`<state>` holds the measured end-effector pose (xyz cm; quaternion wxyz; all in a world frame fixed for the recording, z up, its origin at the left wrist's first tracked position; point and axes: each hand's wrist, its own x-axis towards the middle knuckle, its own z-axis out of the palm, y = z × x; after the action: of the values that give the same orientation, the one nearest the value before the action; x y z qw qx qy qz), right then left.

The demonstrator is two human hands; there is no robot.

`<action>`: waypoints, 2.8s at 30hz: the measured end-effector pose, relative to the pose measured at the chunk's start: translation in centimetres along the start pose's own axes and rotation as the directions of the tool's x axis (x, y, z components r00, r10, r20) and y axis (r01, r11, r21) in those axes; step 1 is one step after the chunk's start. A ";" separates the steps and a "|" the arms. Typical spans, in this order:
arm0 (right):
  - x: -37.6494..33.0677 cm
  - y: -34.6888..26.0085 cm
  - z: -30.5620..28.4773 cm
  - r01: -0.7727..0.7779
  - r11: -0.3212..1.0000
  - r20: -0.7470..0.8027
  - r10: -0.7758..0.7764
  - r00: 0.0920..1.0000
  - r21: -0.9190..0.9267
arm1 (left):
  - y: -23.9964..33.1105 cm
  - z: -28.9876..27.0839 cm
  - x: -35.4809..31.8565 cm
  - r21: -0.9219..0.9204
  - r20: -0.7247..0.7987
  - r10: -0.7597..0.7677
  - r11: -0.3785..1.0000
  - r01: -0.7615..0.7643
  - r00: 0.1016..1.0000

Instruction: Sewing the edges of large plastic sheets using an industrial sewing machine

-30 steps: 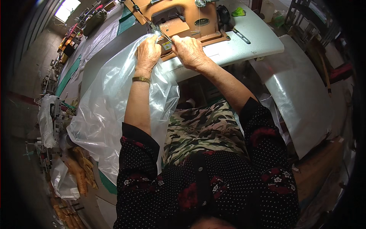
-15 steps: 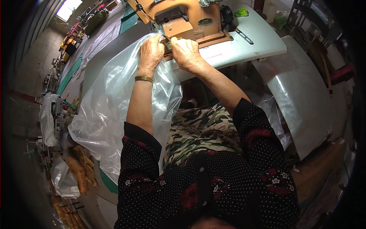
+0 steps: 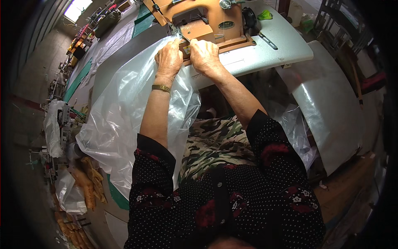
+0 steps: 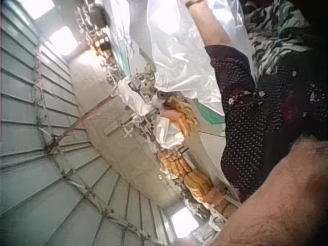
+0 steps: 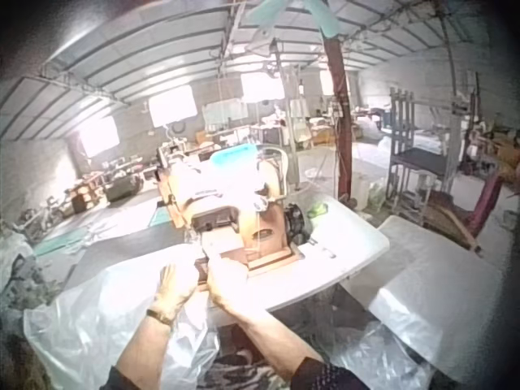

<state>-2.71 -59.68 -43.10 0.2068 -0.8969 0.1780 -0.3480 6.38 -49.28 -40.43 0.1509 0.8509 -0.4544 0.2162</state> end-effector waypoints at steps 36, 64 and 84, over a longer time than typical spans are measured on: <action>1.8 0.2 -3.9 0.091 0.982 0.232 -0.051 0.971 -0.165 | -0.1 -0.7 0.4 -0.024 -0.087 -0.006 1.000 0.004 0.996; 0.1 1.5 -1.0 -0.673 0.319 0.596 0.314 0.739 0.667 | -1.5 0.9 1.8 -0.281 -0.036 -0.023 0.960 0.012 0.999; -0.8 -2.5 2.2 -0.516 -0.346 0.608 0.259 0.750 0.784 | -3.0 1.5 2.0 -0.377 0.051 -0.045 0.924 0.061 0.998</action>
<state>-1.30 -56.65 -43.75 0.9201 -0.3217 0.1310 -0.1812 10.20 -49.75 -40.92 0.3083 0.8223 -0.4672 0.1029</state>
